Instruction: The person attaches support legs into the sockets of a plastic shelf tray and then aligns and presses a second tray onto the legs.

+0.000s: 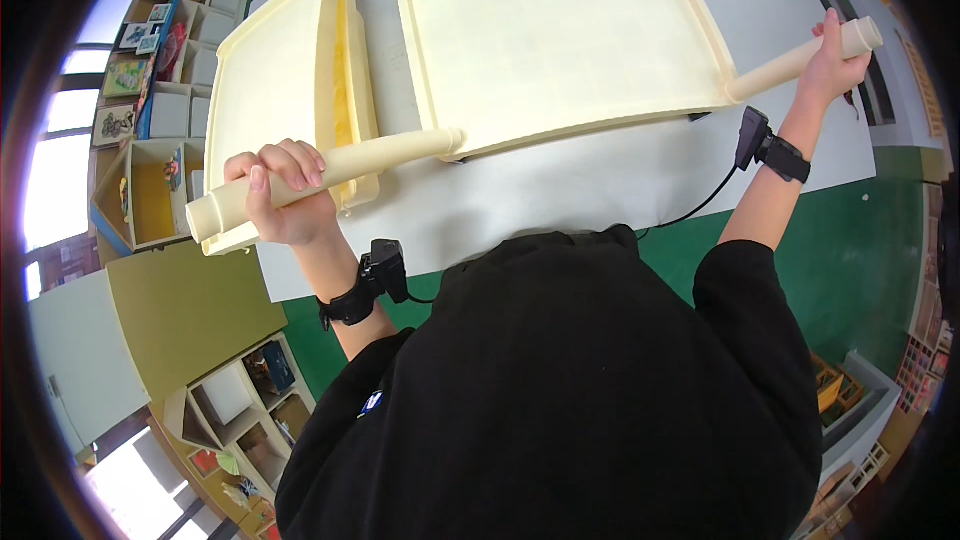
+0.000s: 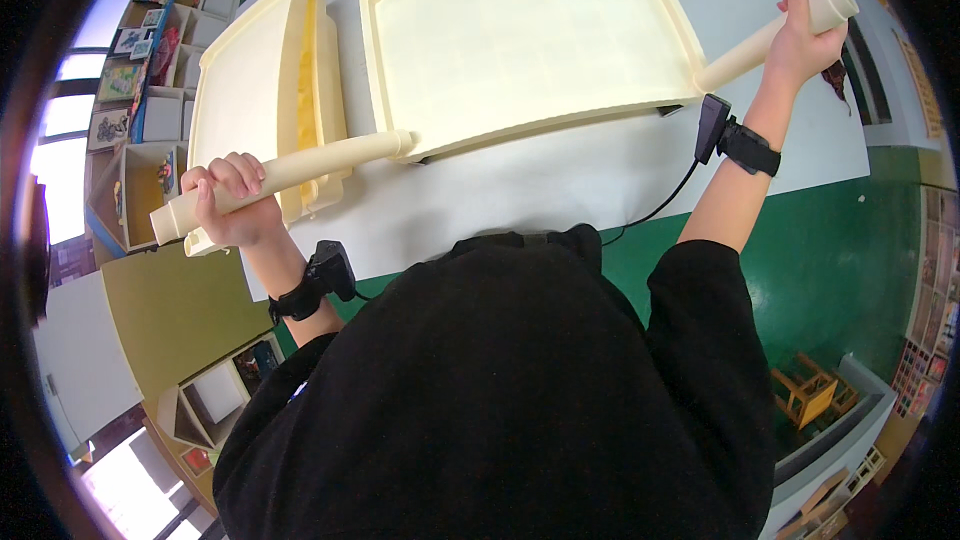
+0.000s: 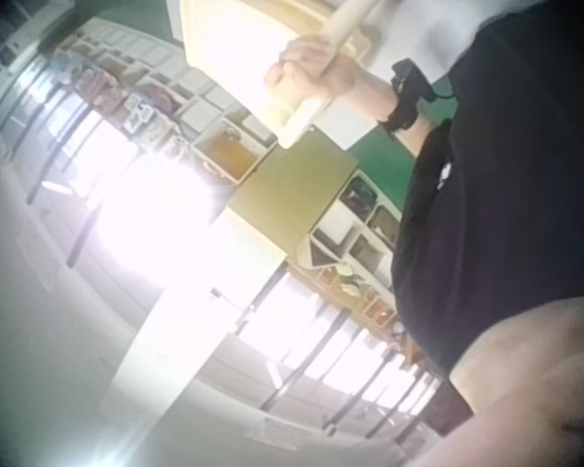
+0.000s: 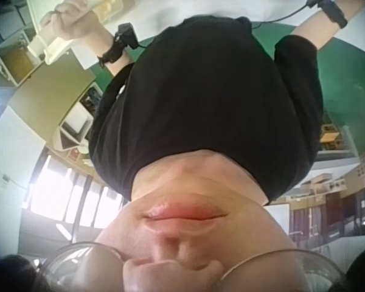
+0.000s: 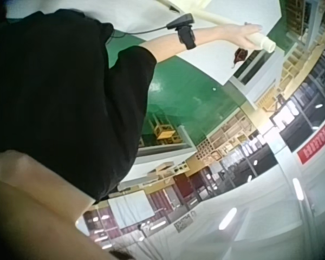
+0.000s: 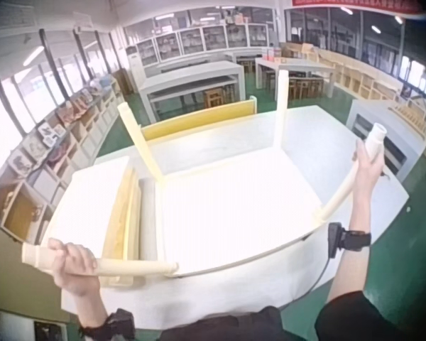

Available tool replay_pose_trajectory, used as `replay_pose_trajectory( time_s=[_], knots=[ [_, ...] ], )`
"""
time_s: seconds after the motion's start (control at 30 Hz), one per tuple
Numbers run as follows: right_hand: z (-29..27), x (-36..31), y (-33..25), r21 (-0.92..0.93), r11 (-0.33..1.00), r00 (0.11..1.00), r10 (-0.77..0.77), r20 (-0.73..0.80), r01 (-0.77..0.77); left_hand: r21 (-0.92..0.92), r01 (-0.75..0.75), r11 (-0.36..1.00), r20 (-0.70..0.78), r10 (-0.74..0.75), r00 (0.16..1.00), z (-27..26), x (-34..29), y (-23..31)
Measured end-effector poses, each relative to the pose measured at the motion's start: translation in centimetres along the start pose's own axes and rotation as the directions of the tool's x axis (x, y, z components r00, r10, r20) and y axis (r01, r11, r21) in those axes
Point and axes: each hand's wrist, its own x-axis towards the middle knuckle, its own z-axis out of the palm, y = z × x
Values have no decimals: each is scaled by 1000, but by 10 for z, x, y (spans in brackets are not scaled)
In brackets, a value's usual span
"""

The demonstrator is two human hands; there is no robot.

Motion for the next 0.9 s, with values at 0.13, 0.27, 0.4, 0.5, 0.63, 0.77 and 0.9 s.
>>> replay_pose_trajectory(
  time_s=[0.13,0.27,0.4,0.5,0.63,0.77,0.9],
  knots=[
    [0,0,0,-5,1000,1000,1,-1,-1,92,41,995,-8,-40,999,7,4,2],
    [0,1,1,-12,1000,1000,-5,15,5,128,56,990,43,-62,997,3,6,-1],
    [2,-1,-1,18,1000,1000,-2,20,1,85,143,986,76,-150,986,-3,11,-1],
    [0,-1,-5,13,1000,1000,11,6,-11,45,194,980,137,-199,970,-4,20,-8],
    [-1,2,-2,10,1000,1000,21,-1,-21,38,206,978,283,-208,936,-8,29,-10],
    [-1,3,0,-45,999,1000,20,0,-20,-14,222,975,489,-187,852,-5,32,-14],
    [-6,4,-6,3,1000,999,10,-49,-10,-57,334,941,652,-218,726,22,45,-26]
  ],
)
